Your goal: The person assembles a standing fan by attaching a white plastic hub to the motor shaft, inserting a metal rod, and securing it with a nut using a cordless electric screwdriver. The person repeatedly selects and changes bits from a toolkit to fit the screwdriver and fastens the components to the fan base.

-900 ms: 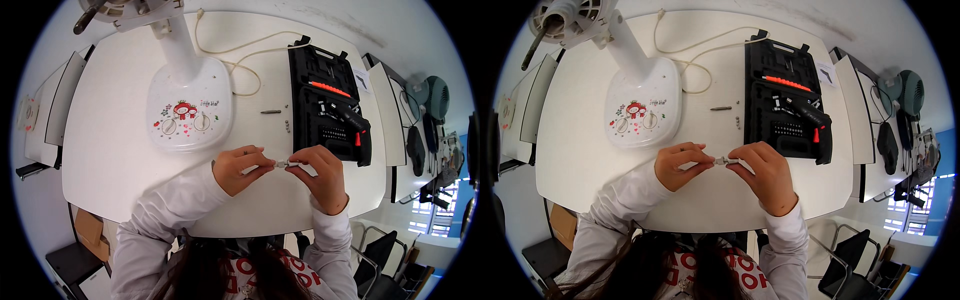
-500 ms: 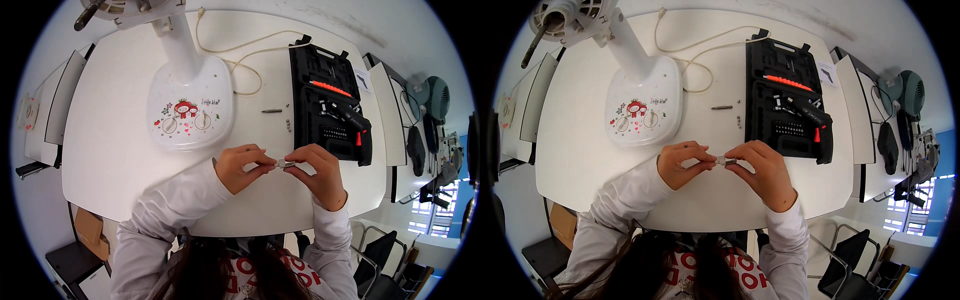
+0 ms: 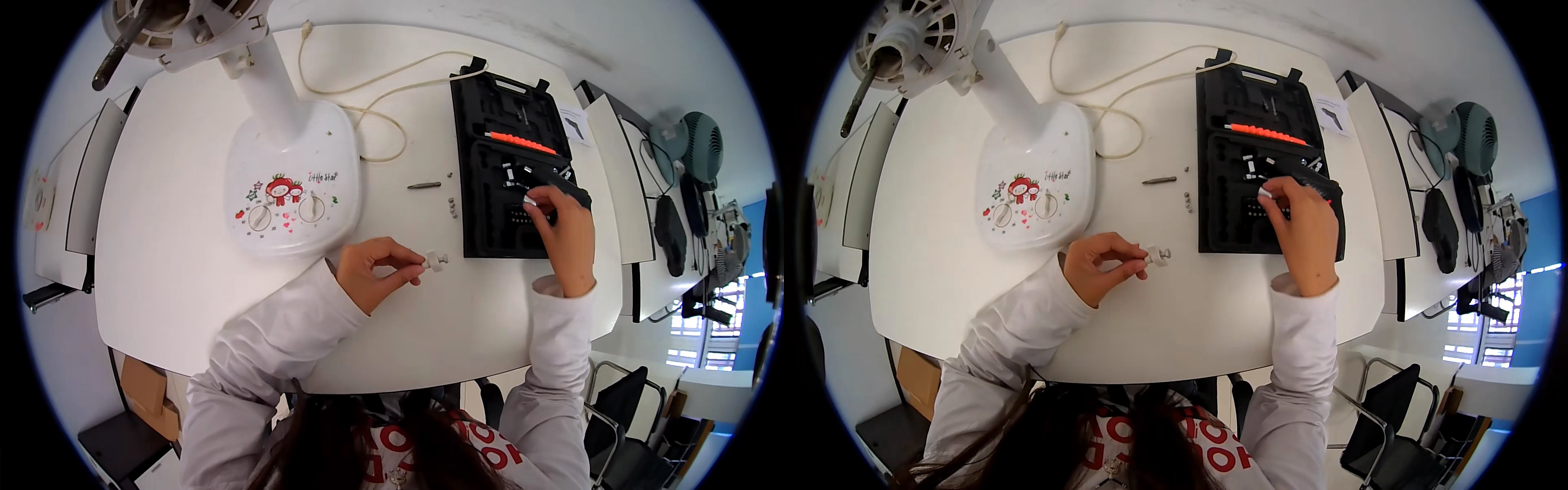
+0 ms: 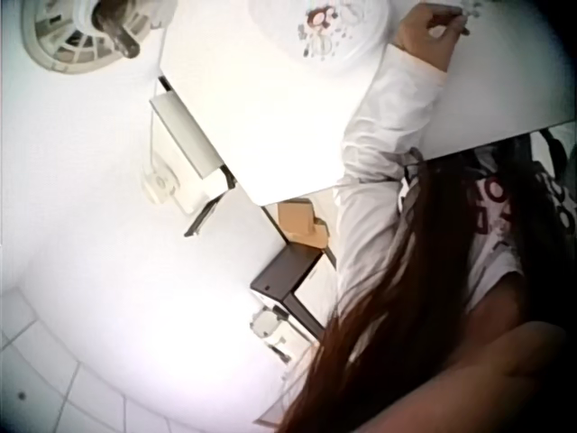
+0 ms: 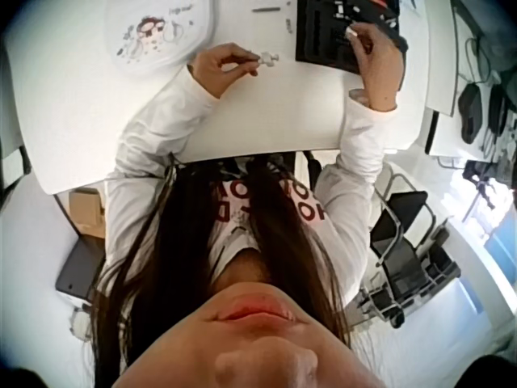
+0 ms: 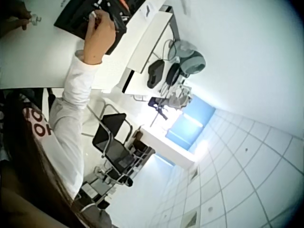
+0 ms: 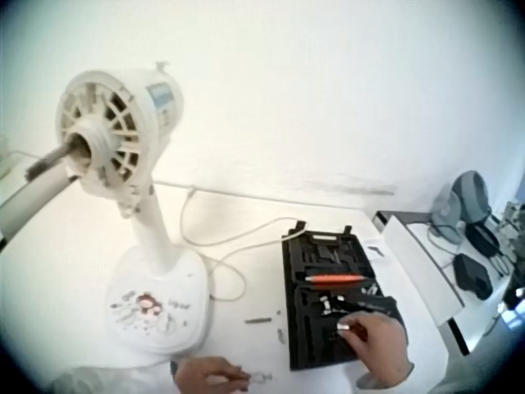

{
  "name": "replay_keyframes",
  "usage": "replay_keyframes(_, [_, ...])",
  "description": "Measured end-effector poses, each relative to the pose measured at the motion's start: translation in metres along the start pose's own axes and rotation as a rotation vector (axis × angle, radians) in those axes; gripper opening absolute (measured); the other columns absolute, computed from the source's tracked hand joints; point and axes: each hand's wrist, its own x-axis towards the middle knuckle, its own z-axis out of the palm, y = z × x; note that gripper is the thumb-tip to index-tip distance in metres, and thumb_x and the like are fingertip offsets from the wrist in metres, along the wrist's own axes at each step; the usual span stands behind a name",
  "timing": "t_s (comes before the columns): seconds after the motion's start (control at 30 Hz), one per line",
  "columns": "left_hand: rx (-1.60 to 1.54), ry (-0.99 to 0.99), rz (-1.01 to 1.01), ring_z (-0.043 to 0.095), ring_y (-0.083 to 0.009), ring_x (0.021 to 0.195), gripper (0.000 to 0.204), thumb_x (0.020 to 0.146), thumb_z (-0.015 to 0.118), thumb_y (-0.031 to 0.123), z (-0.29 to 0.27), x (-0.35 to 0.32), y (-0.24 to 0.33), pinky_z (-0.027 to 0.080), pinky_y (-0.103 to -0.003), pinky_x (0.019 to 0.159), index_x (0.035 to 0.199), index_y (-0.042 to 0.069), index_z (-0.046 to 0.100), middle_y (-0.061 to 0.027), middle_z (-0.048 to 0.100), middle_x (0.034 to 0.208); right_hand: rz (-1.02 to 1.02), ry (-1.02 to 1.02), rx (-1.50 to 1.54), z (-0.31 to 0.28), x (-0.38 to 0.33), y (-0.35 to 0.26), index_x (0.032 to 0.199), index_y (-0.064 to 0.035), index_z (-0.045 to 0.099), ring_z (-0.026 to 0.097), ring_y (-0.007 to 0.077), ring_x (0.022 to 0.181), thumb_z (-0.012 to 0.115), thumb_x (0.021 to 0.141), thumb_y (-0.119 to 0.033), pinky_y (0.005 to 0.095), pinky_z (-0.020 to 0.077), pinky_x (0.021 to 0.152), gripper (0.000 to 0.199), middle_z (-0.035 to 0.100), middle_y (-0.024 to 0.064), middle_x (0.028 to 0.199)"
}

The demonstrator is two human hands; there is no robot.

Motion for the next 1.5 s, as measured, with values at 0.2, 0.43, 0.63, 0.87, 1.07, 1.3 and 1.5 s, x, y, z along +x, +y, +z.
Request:
replay_keyframes(0.2, [-0.056, -0.009, -0.07, 0.064, -0.0182, 0.077, 0.011, 0.083, 0.064, -0.002, 0.0, 0.004, -0.005, 0.051, -0.029, 0.079, 0.093, -0.006, 0.062, -0.0123, 0.064, 0.087, -0.28, 0.088, -0.231, 0.028, 0.026, 0.022, 0.087, -0.0078, 0.066, 0.057, 0.023, 0.073, 0.068, 0.078, -0.015, 0.0331, 0.0476, 0.067, 0.012, 0.059, 0.0044, 0.079])
replay_keyframes(0.43, [-0.024, -0.019, -0.037, 0.064, -0.0173, 0.078, 0.012, 0.083, 0.064, -0.001, 0.0, 0.004, -0.007, 0.051, -0.029, 0.078, 0.094, -0.006, 0.062, -0.0119, 0.064, 0.087, -0.129, 0.062, -0.459, 0.033, 0.051, 0.016, 0.074, -0.0088, 0.068, 0.062, 0.0263, 0.072, 0.066, 0.08, -0.027, 0.037, 0.0487, 0.06, 0.019, 0.061, 0.0065, 0.076])
replay_keyframes(0.63, [0.002, -0.02, -0.028, 0.065, -0.0167, 0.078, 0.012, 0.083, 0.064, 0.0, 0.0, 0.004, -0.008, 0.051, -0.028, 0.077, 0.094, -0.006, 0.063, -0.0111, 0.064, 0.087, 0.012, -0.09, -0.51, 0.038, 0.059, 0.005, 0.069, -0.01, 0.068, 0.063, 0.0256, 0.07, 0.073, 0.072, -0.035, 0.036, 0.0484, 0.058, 0.025, 0.063, 0.0059, 0.076])
replay_keyframes(0.87, [0.014, -0.023, -0.01, 0.065, -0.0166, 0.078, 0.012, 0.083, 0.064, 0.0, -0.001, 0.004, -0.011, 0.051, -0.027, 0.076, 0.094, -0.006, 0.063, -0.0108, 0.065, 0.086, -0.03, -0.091, -0.454, 0.04, 0.048, 0.005, 0.072, -0.0107, 0.068, 0.063, 0.0256, 0.071, 0.075, 0.071, -0.033, 0.0354, 0.0475, 0.058, 0.024, 0.061, 0.0057, 0.077])
replay_keyframes(1.07, [0.059, -0.023, -0.068, 0.065, -0.0163, 0.077, 0.012, 0.083, 0.063, -0.001, 0.0, 0.005, 0.001, 0.05, -0.028, 0.078, 0.094, -0.006, 0.063, -0.0108, 0.064, 0.085, -0.032, -0.055, 0.047, 0.021, 0.044, 0.018, 0.083, -0.0062, 0.065, 0.06, 0.0165, 0.065, 0.071, 0.075, -0.015, 0.0277, 0.0468, 0.058, 0.013, 0.064, 0.0034, 0.083])
replay_keyframes(1.3, [-0.012, 0.041, 0.071, 0.065, -0.0186, 0.077, 0.012, 0.081, 0.063, -0.005, 0.0, 0.0, -0.007, 0.05, -0.03, 0.08, 0.093, -0.005, 0.063, -0.011, 0.064, 0.086, -0.011, -0.087, 0.936, 0.001, -0.007, -0.025, 0.107, 0.0015, 0.056, 0.064, 0.0124, 0.085, 0.059, 0.079, 0.012, 0.0208, 0.049, 0.07, 0.031, 0.068, 0.0119, 0.094])
replay_keyframes(1.5, [0.152, 0.071, 0.402, 0.065, -0.0173, 0.076, 0.013, 0.077, 0.066, -0.008, -0.001, 0.001, 0.024, 0.049, -0.036, 0.088, 0.088, 0.0, 0.063, -0.0081, 0.065, 0.083, -0.25, 0.068, 0.758, 0.002, -0.037, -0.05, 0.105, 0.0002, 0.062, 0.065, 0.0144, 0.08, 0.063, 0.071, 0.014, 0.022, 0.0489, 0.068, 0.037, 0.069, 0.0116, 0.095])
